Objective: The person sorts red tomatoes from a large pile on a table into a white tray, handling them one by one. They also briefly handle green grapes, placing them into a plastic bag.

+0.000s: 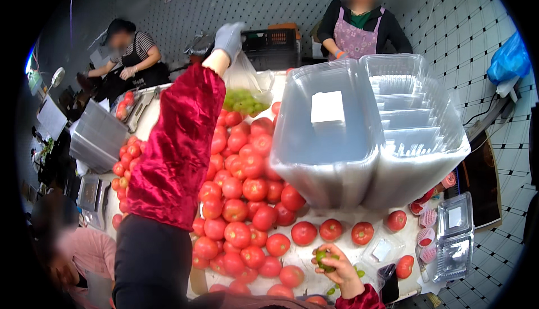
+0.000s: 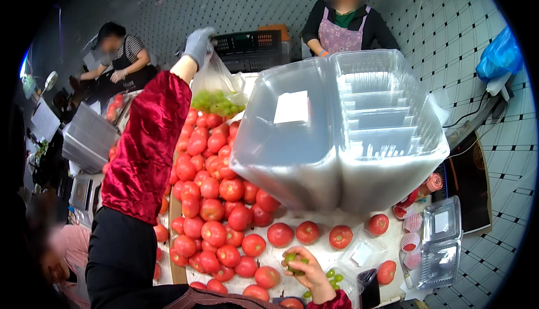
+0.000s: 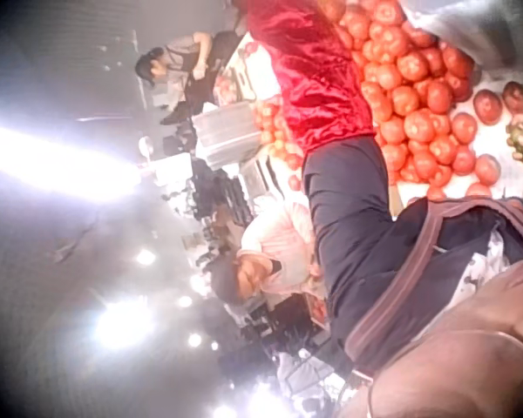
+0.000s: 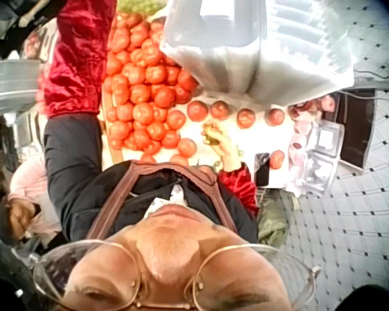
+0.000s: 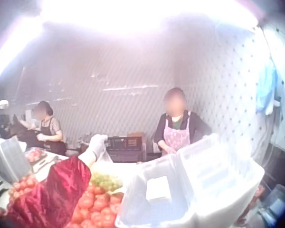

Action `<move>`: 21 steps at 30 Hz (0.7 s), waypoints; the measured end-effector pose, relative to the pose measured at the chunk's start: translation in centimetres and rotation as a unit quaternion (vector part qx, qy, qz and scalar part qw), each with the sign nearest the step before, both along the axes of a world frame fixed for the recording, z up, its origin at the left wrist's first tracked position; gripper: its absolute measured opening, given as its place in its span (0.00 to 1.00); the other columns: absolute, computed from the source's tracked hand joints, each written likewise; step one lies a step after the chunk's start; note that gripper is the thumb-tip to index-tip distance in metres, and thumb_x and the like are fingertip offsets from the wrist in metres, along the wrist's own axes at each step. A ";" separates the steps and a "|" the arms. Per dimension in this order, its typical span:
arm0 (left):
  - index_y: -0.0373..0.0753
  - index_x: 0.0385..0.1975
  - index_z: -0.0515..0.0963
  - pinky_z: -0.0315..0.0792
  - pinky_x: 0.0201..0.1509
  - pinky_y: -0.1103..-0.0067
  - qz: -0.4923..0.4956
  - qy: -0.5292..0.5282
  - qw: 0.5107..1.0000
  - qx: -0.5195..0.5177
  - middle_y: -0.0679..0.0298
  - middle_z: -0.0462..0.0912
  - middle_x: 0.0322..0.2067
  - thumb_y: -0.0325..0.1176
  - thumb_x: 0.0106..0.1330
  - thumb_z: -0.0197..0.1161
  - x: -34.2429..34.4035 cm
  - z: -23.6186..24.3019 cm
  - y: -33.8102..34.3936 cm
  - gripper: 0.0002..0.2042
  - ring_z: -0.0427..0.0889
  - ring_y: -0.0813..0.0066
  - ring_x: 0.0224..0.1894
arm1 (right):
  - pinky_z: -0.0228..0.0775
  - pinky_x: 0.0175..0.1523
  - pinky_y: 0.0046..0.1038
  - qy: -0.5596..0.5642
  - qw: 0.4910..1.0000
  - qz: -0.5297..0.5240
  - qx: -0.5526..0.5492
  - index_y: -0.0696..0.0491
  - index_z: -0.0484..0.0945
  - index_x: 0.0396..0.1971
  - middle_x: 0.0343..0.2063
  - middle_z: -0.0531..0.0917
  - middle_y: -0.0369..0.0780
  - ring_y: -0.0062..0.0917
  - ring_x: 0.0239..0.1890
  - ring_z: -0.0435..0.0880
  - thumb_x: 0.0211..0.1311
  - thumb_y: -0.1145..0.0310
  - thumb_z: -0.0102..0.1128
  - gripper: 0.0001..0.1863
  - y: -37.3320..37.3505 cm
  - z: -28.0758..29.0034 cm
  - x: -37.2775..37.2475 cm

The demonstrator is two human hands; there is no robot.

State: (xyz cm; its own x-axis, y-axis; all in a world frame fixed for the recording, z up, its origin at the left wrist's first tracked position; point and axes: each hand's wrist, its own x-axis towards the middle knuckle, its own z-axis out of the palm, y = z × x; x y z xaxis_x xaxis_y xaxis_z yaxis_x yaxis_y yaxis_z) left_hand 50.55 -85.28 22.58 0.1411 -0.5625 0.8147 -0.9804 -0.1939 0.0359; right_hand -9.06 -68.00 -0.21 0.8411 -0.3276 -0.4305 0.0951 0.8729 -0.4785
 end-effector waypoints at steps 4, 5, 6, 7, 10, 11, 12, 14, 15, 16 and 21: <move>0.31 0.20 0.75 0.65 0.25 0.71 -0.102 0.474 0.865 -0.129 0.58 0.74 0.15 0.40 0.56 0.59 6.4 -8.0 0.0 0.15 0.73 0.68 0.18 | 0.74 0.39 0.29 0.002 0.999 -0.015 0.037 0.53 0.71 0.45 0.43 0.75 0.40 0.30 0.43 0.77 0.56 0.80 0.56 0.15 -0.5 -1.3 -0.8; 0.35 0.18 0.76 0.63 0.23 0.74 -0.116 0.590 0.783 -0.160 0.62 0.72 0.14 0.42 0.56 0.59 4.8 -11.0 -1.2 0.15 0.71 0.71 0.17 | 0.74 0.39 0.32 0.028 0.999 -0.030 0.008 0.52 0.70 0.46 0.45 0.74 0.46 0.36 0.45 0.76 0.57 0.78 0.54 0.16 -0.6 -2.4 -1.6; 0.40 0.20 0.76 0.62 0.23 0.75 -0.157 0.671 0.706 -0.165 0.66 0.70 0.14 0.44 0.56 0.60 2.7 -13.3 -2.3 0.13 0.68 0.73 0.16 | 0.73 0.36 0.30 0.055 0.997 -0.054 0.001 0.51 0.70 0.45 0.41 0.75 0.43 0.32 0.40 0.76 0.56 0.77 0.55 0.15 -0.9 -2.0 -1.6; 0.46 0.29 0.75 0.65 0.33 0.74 -0.095 0.721 0.674 -0.131 0.69 0.74 0.27 0.45 0.54 0.61 0.2 -15.0 -2.8 0.10 0.71 0.75 0.30 | 0.72 0.34 0.28 0.084 0.993 -0.078 -0.006 0.51 0.71 0.44 0.37 0.76 0.39 0.28 0.35 0.77 0.56 0.76 0.57 0.15 -0.6 -0.8 -1.8; 0.41 0.32 0.78 0.67 0.29 0.72 -0.059 0.775 0.602 -0.181 0.70 0.72 0.19 0.49 0.56 0.60 1.2 -19.3 -1.4 0.17 0.69 0.68 0.19 | 0.71 0.32 0.23 0.098 0.992 -0.081 0.005 0.50 0.72 0.44 0.38 0.78 0.37 0.25 0.33 0.79 0.56 0.74 0.59 0.14 -0.2 0.2 -1.7; 0.41 0.36 0.77 0.69 0.32 0.69 -0.031 0.739 0.655 -0.155 0.68 0.74 0.23 0.50 0.56 0.59 1.6 -19.5 -1.1 0.18 0.72 0.65 0.22 | 0.71 0.32 0.23 0.092 0.992 -0.084 0.005 0.50 0.72 0.44 0.38 0.78 0.37 0.25 0.33 0.79 0.56 0.74 0.59 0.15 -0.4 0.4 -1.6; 0.40 0.39 0.77 0.71 0.36 0.67 -0.003 0.708 0.696 -0.117 0.66 0.77 0.26 0.50 0.56 0.59 -0.4 -19.4 -1.7 0.20 0.76 0.63 0.26 | 0.71 0.32 0.23 0.098 0.990 -0.100 0.015 0.50 0.72 0.44 0.38 0.78 0.37 0.25 0.33 0.79 0.56 0.74 0.58 0.15 -0.1 1.0 -2.1; 0.38 0.42 0.74 0.71 0.38 0.66 -0.012 0.577 0.814 -0.066 0.62 0.75 0.31 0.47 0.58 0.58 -1.5 -17.2 -1.6 0.19 0.76 0.60 0.31 | 0.75 0.41 0.32 0.040 0.992 -0.100 0.071 0.51 0.70 0.46 0.42 0.77 0.40 0.31 0.44 0.78 0.58 0.76 0.56 0.15 0.0 -1.8 -4.5; 0.38 0.43 0.72 0.71 0.39 0.66 -0.037 0.483 0.874 -0.035 0.60 0.74 0.34 0.45 0.60 0.57 -1.2 -16.0 -0.5 0.18 0.75 0.59 0.33 | 0.75 0.44 0.32 0.090 0.990 -0.102 0.047 0.50 0.69 0.47 0.41 0.77 0.40 0.29 0.44 0.78 0.58 0.73 0.57 0.16 0.2 -1.6 -4.8; 0.37 0.44 0.70 0.72 0.40 0.65 -0.084 0.428 0.900 0.002 0.58 0.72 0.36 0.43 0.61 0.57 -2.1 -14.9 0.7 0.18 0.75 0.58 0.36 | 0.74 0.44 0.30 0.065 0.987 -0.135 0.054 0.49 0.68 0.48 0.41 0.77 0.38 0.27 0.43 0.78 0.57 0.72 0.58 0.18 0.8 -2.8 -6.1; 0.37 0.54 0.69 0.74 0.46 0.80 -0.274 0.552 0.781 0.101 0.62 0.77 0.43 0.32 0.69 0.49 -7.9 -10.6 17.4 0.15 0.78 0.75 0.42 | 0.72 0.36 0.24 0.128 0.960 -0.206 -0.139 0.50 0.70 0.47 0.39 0.75 0.36 0.23 0.40 0.76 0.56 0.72 0.59 0.18 -1.1 2.5 -10.1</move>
